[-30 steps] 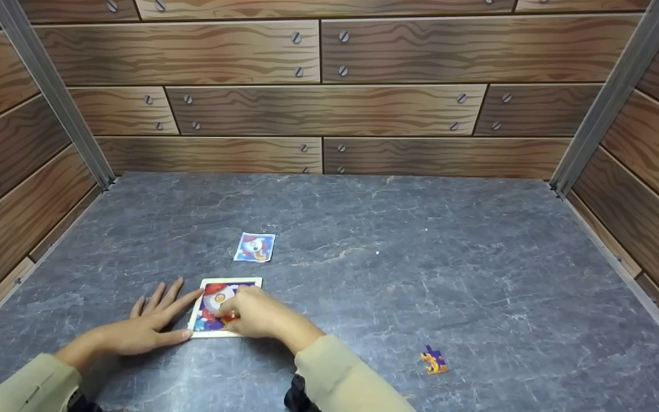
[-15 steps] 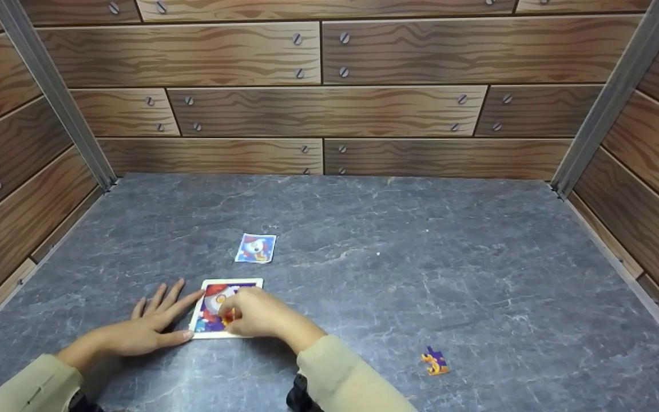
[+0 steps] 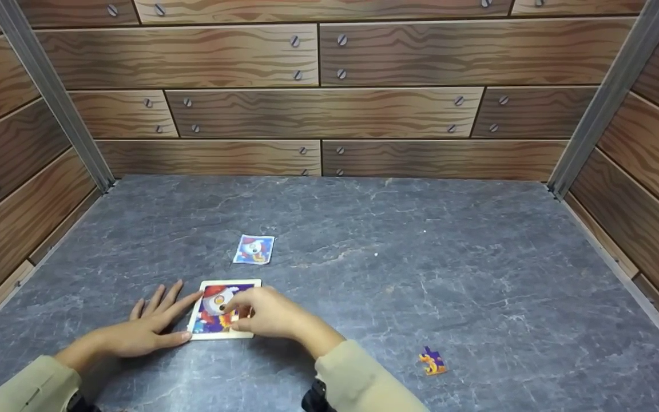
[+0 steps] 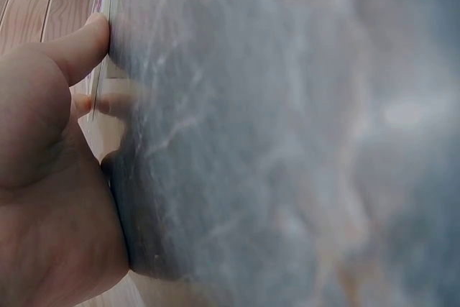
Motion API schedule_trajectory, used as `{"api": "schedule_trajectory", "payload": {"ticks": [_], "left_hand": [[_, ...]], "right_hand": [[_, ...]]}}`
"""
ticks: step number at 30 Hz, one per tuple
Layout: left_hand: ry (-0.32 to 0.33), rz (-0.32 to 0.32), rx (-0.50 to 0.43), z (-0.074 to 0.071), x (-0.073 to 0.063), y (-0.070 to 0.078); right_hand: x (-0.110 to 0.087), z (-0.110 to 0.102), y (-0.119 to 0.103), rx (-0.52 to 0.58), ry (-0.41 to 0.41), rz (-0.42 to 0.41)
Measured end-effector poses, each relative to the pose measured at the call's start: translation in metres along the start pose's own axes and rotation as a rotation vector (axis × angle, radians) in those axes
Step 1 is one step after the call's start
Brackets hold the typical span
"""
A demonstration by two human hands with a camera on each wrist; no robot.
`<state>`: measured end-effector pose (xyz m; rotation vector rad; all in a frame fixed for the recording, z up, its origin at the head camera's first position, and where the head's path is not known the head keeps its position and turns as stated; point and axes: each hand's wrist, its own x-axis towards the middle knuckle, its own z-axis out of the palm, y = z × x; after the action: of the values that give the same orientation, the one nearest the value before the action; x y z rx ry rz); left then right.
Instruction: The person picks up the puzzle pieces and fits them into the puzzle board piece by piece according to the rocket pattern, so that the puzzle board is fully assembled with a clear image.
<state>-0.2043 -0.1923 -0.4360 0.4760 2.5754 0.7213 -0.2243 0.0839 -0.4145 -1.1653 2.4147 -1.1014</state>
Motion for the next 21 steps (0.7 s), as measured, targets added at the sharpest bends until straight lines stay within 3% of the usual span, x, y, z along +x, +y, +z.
{"api": "schedule_trajectory", "payload": {"ticks": [11, 21], "left_hand": [[-0.01, 0.018, -0.017, 0.0, -0.001, -0.002], [-0.005, 0.013, -0.002, -0.001, -0.001, -0.001]], "right_hand": [[-0.032, -0.017, 0.004, 0.039, 0.041, 0.055], [-0.065, -0.038, 0.02, -0.012, 0.093, 0.069]]}}
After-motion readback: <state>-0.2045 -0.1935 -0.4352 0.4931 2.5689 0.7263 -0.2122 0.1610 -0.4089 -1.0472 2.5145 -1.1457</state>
